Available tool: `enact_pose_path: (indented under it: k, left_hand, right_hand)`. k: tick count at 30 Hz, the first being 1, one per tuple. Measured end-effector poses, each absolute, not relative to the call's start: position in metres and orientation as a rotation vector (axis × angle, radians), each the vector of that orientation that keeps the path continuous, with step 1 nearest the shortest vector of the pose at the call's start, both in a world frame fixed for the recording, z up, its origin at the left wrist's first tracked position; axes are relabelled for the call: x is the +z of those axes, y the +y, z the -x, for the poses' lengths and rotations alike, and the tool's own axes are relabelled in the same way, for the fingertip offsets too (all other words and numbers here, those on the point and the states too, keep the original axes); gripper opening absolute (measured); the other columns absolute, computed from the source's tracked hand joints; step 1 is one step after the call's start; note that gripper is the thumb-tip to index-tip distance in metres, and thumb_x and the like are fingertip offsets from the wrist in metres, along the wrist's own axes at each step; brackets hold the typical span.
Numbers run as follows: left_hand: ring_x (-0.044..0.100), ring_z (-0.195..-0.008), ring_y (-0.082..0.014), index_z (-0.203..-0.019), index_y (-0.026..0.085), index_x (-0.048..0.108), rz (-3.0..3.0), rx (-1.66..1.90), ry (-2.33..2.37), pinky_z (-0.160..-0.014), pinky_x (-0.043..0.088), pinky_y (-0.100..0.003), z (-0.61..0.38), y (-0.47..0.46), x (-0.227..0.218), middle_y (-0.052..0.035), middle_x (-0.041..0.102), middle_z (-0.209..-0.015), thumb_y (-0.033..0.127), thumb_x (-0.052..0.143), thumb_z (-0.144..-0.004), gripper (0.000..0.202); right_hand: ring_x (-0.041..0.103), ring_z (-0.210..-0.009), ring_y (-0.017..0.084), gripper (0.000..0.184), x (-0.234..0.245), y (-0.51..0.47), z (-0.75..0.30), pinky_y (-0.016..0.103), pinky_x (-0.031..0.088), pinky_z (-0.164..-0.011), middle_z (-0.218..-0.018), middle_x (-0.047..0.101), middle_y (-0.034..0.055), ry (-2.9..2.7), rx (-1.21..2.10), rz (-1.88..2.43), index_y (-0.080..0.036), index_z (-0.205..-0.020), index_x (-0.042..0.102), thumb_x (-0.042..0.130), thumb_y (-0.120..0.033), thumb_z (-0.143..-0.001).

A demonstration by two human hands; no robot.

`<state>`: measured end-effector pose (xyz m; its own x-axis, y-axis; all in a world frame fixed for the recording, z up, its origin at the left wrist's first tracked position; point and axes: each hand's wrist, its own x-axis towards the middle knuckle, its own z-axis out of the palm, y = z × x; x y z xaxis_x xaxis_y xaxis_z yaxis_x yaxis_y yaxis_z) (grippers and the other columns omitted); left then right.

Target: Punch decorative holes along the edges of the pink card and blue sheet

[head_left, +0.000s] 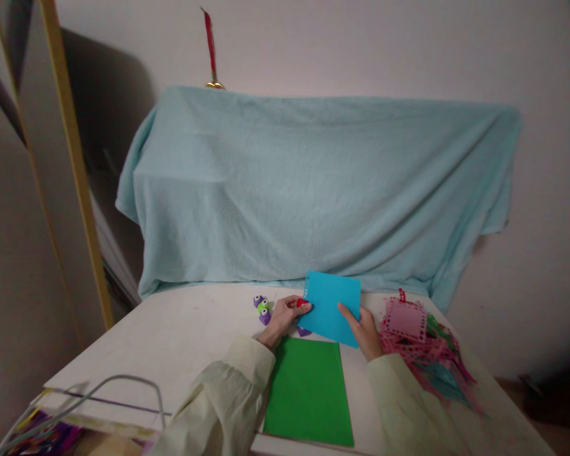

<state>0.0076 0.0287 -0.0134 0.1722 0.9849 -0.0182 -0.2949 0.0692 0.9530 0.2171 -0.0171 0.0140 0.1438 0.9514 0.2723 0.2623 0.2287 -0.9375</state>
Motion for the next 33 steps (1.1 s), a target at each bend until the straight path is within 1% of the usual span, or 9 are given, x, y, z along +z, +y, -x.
enact_pose_path:
  k: [6, 10, 13, 16, 21, 25, 29, 33]
  left_hand:
    - [0.054, -0.055, -0.0106, -0.076, 0.011, 0.065, -1.019, 1.199, 0.881, -0.049, 0.038, -0.021, -0.006, 0.030, -0.015, -0.0050, 0.063, -0.067, 0.034, 0.083, -0.051, 0.038]
    - [0.055, -0.056, -0.0117, -0.077, 0.011, 0.066, -1.008, 1.204, 0.865, -0.050, 0.040, -0.023, -0.004, 0.031, -0.012, -0.0057, 0.064, -0.068, 0.034, 0.083, -0.049, 0.040]
    - [0.057, -0.059, -0.0131, -0.078, 0.011, 0.067, -0.997, 1.204, 0.864, -0.054, 0.043, -0.024, -0.002, 0.031, -0.010, -0.0066, 0.065, -0.070, 0.033, 0.084, -0.047, 0.041]
    - [0.058, -0.062, -0.0144, -0.078, 0.011, 0.067, -1.004, 1.206, 0.878, -0.056, 0.045, -0.026, -0.001, 0.031, -0.008, -0.0070, 0.065, -0.072, 0.033, 0.084, -0.047, 0.042]
    - [0.059, -0.063, -0.0149, -0.081, 0.011, 0.067, -1.037, 1.214, 0.879, -0.056, 0.047, -0.026, 0.000, 0.031, -0.008, -0.0071, 0.066, -0.073, 0.035, 0.083, -0.049, 0.043]
    - [0.059, -0.064, -0.0146, -0.084, 0.011, 0.067, -1.049, 1.213, 0.862, -0.057, 0.047, -0.025, 0.000, 0.030, -0.007, -0.0071, 0.066, -0.075, 0.035, 0.083, -0.050, 0.045]
    - [0.060, -0.069, -0.0142, -0.088, 0.011, 0.067, -1.066, 1.202, 0.831, -0.060, 0.046, -0.023, -0.002, 0.027, -0.002, -0.0073, 0.067, -0.080, 0.034, 0.083, -0.051, 0.046]
    - [0.061, -0.074, -0.0144, -0.092, 0.012, 0.066, -1.067, 1.186, 0.782, -0.065, 0.046, -0.023, -0.003, 0.024, 0.002, -0.0078, 0.067, -0.085, 0.033, 0.083, -0.052, 0.049]
  right_hand:
    - [0.063, -0.074, 0.023, 0.043, 0.012, -0.017, -0.217, 0.032, 0.049, -0.067, -0.081, 0.071, 0.0077, -1.354, 0.809, 1.275, -0.013, -0.095, 0.067, 0.062, -0.049, -0.072]
    - [0.063, -0.071, 0.024, 0.047, 0.009, -0.015, -0.217, 0.033, 0.050, -0.065, -0.081, 0.071, 0.0089, -1.357, 0.811, 1.298, -0.011, -0.096, 0.067, 0.063, -0.050, -0.071]
    - [0.063, -0.070, 0.023, 0.048, 0.011, -0.015, -0.215, 0.032, 0.050, -0.064, -0.079, 0.071, 0.0085, -1.364, 0.823, 1.302, -0.010, -0.096, 0.067, 0.062, -0.051, -0.070]
    - [0.062, -0.067, 0.023, 0.046, 0.016, -0.018, -0.213, 0.032, 0.049, -0.061, -0.075, 0.070, 0.0076, -1.377, 0.804, 1.320, -0.011, -0.089, 0.069, 0.062, -0.052, -0.070]
    - [0.060, -0.061, 0.023, 0.041, 0.029, -0.025, -0.211, 0.030, 0.046, -0.054, -0.061, 0.067, 0.0061, -1.398, 0.737, 1.343, -0.013, -0.070, 0.069, 0.062, -0.053, -0.066]
    - [0.059, -0.058, 0.023, 0.039, 0.034, -0.028, -0.211, 0.030, 0.044, -0.052, -0.056, 0.065, 0.0055, -1.401, 0.730, 1.345, -0.014, -0.063, 0.068, 0.062, -0.052, -0.066]
    - [0.059, -0.060, 0.024, 0.038, 0.031, -0.026, -0.212, 0.030, 0.045, -0.053, -0.055, 0.064, 0.0054, -1.390, 0.722, 1.352, -0.016, -0.061, 0.066, 0.061, -0.054, -0.067]
    - [0.060, -0.064, 0.024, 0.038, 0.020, -0.020, -0.215, 0.030, 0.047, -0.057, -0.061, 0.066, 0.0045, -1.379, 0.707, 1.339, -0.018, -0.069, 0.067, 0.058, -0.055, -0.071]
